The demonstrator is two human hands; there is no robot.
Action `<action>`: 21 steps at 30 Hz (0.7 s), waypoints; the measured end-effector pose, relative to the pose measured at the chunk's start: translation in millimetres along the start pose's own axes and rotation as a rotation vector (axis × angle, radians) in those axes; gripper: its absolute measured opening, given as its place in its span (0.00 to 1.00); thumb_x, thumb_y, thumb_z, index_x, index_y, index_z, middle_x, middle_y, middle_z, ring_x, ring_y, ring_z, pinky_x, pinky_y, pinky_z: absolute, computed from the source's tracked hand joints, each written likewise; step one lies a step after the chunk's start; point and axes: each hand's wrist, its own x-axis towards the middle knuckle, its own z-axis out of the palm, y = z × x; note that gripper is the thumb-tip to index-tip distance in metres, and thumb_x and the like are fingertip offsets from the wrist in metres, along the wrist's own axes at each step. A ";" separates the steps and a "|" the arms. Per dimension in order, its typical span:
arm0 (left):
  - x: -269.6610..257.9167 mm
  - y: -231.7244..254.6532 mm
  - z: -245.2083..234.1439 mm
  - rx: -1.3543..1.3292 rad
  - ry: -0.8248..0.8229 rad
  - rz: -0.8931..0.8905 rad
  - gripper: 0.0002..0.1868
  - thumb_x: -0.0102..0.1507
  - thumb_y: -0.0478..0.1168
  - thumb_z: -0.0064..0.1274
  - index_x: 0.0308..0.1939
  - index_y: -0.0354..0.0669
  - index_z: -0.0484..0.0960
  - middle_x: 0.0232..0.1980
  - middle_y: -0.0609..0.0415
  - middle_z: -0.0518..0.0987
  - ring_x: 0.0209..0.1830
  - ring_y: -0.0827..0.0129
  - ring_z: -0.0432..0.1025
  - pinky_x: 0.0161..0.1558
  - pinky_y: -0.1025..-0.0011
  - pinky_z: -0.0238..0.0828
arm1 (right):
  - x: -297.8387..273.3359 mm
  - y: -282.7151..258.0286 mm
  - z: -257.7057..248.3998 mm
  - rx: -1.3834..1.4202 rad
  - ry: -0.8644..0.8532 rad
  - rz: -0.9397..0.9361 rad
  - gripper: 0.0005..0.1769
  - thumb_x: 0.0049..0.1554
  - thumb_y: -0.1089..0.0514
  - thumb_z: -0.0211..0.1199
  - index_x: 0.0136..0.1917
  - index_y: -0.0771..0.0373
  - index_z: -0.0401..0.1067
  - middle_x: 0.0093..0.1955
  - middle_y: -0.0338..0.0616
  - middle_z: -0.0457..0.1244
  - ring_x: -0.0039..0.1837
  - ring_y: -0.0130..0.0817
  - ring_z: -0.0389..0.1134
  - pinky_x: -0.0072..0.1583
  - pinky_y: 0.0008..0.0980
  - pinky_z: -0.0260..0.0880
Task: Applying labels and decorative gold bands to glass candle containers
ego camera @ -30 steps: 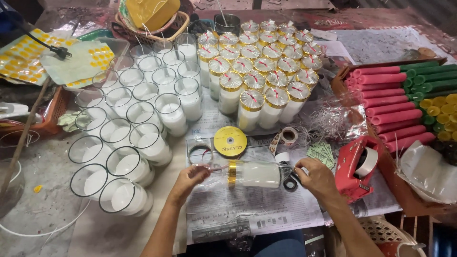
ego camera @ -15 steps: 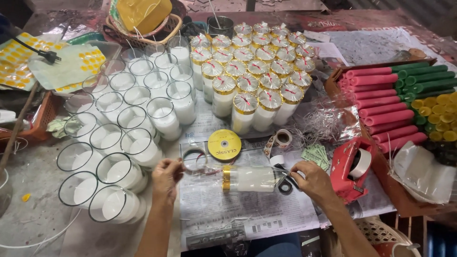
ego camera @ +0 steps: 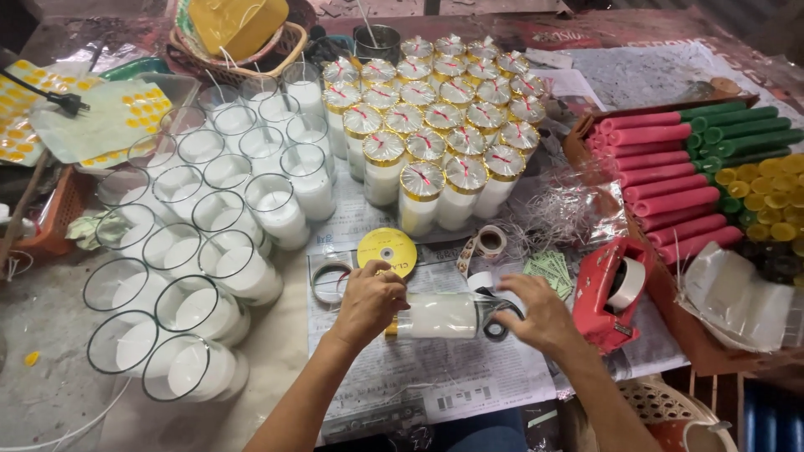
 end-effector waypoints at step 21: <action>-31.9 -7.4 18.1 0.012 0.100 0.087 0.11 0.52 0.57 0.66 0.27 0.66 0.79 0.35 0.73 0.85 0.47 0.75 0.76 0.46 0.69 0.68 | -7.4 -19.5 60.6 0.048 0.116 -0.021 0.14 0.47 0.44 0.76 0.47 0.43 0.81 0.53 0.26 0.73 0.67 0.35 0.68 0.64 0.37 0.68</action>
